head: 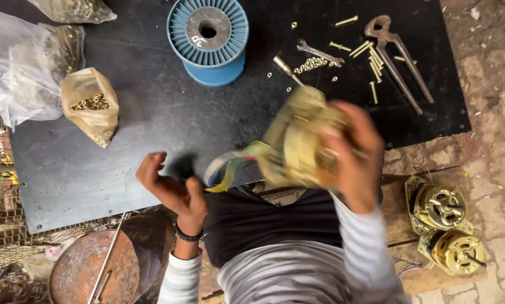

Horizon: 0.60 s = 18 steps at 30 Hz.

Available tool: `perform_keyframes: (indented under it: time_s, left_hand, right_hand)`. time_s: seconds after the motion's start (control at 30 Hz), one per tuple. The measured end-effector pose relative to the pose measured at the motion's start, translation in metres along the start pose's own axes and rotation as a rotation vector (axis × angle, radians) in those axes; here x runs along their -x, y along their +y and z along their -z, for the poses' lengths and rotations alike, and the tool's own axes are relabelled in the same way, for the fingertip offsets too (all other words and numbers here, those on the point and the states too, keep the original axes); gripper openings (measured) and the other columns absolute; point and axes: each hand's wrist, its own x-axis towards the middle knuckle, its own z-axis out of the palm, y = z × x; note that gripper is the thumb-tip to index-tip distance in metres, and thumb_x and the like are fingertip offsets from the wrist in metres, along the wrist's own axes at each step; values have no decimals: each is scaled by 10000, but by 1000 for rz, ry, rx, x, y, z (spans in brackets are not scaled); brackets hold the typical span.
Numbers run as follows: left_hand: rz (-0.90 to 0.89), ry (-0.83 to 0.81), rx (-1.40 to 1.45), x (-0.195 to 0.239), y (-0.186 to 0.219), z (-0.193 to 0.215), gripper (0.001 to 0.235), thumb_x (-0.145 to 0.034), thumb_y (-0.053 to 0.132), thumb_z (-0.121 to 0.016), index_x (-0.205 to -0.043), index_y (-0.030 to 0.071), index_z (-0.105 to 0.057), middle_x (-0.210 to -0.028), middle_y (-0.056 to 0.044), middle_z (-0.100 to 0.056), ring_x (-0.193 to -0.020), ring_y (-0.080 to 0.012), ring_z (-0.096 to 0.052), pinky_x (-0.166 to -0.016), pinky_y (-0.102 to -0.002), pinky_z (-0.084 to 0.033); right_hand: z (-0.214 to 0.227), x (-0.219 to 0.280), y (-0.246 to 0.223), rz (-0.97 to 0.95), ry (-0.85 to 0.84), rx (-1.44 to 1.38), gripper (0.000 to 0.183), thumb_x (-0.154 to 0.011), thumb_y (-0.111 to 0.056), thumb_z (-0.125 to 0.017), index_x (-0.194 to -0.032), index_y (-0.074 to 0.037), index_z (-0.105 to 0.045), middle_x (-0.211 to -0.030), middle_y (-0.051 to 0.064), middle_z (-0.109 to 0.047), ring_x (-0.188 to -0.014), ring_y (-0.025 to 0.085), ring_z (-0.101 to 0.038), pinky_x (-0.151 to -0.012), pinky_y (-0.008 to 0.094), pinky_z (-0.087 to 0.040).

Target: The recorder is assembling an electric motor by placing its components and securing them with long bolts and a socket wrench.

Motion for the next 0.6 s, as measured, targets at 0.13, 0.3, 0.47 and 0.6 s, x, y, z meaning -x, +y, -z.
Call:
perform_keyframes:
  time_s: [0.13,0.3,0.47,0.6]
  left_hand:
    - [147,-19,206,-4,-7,-1,654,-1078,577,-509,-1426,25,-466,-1322,-123,-518,-1132,-210,-554,-981,-313,-436]
    - [266,-130,282,-8,-4,-3,633,-1084,572,-547,-1270,-33,-565,-1194,-150,-590,-1050,-216,-593,-962,-338,-484]
    - [277,-189,297,-13,2,-3,638,-1058,587,-545,-1179,-36,-605,-1055,-136,-629,-981,-198,-596,-912,-320,-477]
    - [242,-232,278,-17,7,-3,598,-1055,551,-557,-1125,-39,-624,-997,-139,-637,-989,-219,-604,-911,-327,-469]
  right_hand:
    - [62,77,9,-57,216,-94,381,-973,-110,-609,-1312,62,-592,-1200,209,-663,-1028,278,-675,-893,382,-568]
    - [156,206,110,-321,620,-549,430,-1093,-271,-450,-1368,13,-620,-1242,166,-686,-1091,270,-686,-952,389,-571]
    - [217,324,243,-492,924,-661,526,-1080,-231,-365,-1473,-11,-637,-1364,106,-702,-1201,245,-693,-1066,379,-571]
    - [212,372,293,-697,1083,-151,445,-1036,-269,-497,-1341,-1,-677,-1236,130,-705,-1053,256,-682,-919,392,-588]
